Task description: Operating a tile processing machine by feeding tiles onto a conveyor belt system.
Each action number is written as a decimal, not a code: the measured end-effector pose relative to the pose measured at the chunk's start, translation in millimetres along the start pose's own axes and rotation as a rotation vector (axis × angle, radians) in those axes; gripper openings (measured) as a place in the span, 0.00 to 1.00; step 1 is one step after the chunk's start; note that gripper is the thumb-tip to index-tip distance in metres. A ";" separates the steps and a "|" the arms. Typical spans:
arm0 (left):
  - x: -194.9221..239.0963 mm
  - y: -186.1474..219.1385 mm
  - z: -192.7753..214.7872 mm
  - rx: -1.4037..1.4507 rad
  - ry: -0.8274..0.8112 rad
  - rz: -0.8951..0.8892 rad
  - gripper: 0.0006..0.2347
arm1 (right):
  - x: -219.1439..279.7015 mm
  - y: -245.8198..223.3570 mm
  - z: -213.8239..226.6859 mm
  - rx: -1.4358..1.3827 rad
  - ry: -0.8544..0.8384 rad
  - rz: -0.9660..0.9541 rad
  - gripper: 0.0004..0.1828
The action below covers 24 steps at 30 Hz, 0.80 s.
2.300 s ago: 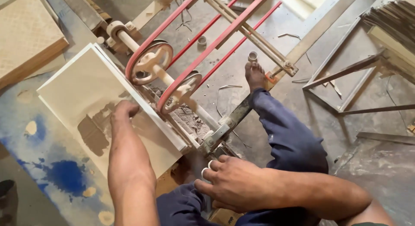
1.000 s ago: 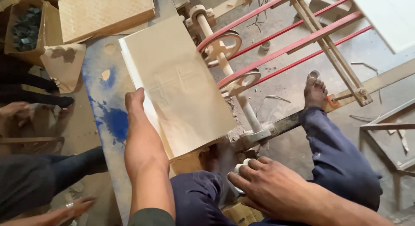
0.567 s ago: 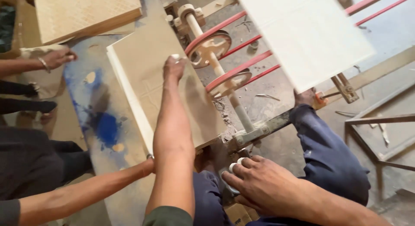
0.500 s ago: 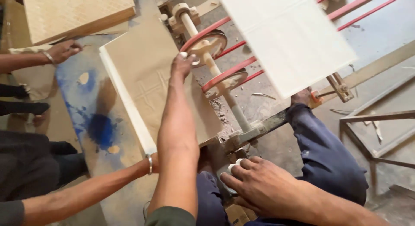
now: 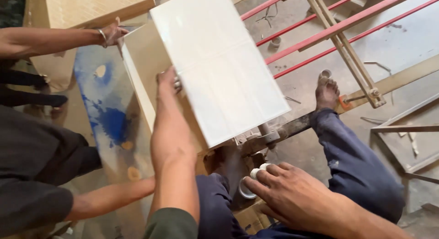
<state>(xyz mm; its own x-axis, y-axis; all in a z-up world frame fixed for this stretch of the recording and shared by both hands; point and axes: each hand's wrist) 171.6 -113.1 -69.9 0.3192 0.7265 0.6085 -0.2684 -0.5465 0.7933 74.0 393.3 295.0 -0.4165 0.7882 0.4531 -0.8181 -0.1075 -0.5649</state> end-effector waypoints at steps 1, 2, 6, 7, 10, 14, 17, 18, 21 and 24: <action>12.5 9.5 17.8 -0.005 0.001 -0.010 0.16 | -0.7 -0.7 -0.4 0.003 0.010 0.003 0.30; 24.8 19.1 35.9 -0.086 0.136 -0.004 0.16 | -1.8 -1.5 -0.6 0.017 -0.014 -0.003 0.31; 88.5 62.0 81.6 -0.552 0.401 0.070 0.20 | -4.6 -1.6 -4.7 0.045 -0.021 -0.003 0.35; 89.0 64.2 84.3 -0.555 0.400 0.069 0.20 | -4.4 -2.5 -4.3 0.042 -0.018 -0.004 0.35; 75.0 69.4 86.3 -0.776 0.554 0.037 0.22 | -8.3 -3.9 -3.4 0.043 -0.024 -0.014 0.35; 28.6 57.0 46.2 -0.849 0.441 -0.262 0.29 | -15.8 -6.7 -1.0 0.041 -0.044 -0.005 0.35; 27.7 59.4 -15.5 -0.875 0.316 -0.372 0.28 | -21.2 -7.4 3.5 0.039 -0.062 -0.016 0.34; 32.4 62.1 -37.4 -0.865 0.247 -0.423 0.26 | -23.8 -7.2 4.5 0.038 -0.042 -0.003 0.34; 78.8 86.0 -99.3 -0.903 0.098 -0.459 0.24 | -23.1 -2.5 0.9 0.021 0.006 0.020 0.34; 65.7 80.6 -134.3 -0.830 -0.050 -0.555 0.24 | -24.6 -3.5 4.5 0.035 -0.034 -0.008 0.33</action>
<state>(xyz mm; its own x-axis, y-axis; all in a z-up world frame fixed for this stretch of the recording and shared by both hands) 48.9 -53.5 31.3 0.6245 0.7621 0.1709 -0.6134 0.3431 0.7114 85.3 371.5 288.9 -0.4223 0.7683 0.4811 -0.8348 -0.1228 -0.5366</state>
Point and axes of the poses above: each hand's wrist, its own x-axis away from the middle knuckle, its own z-axis out of the back of the hand, y = z × x, and after that the axes turned 12 degrees about -y, right-handed
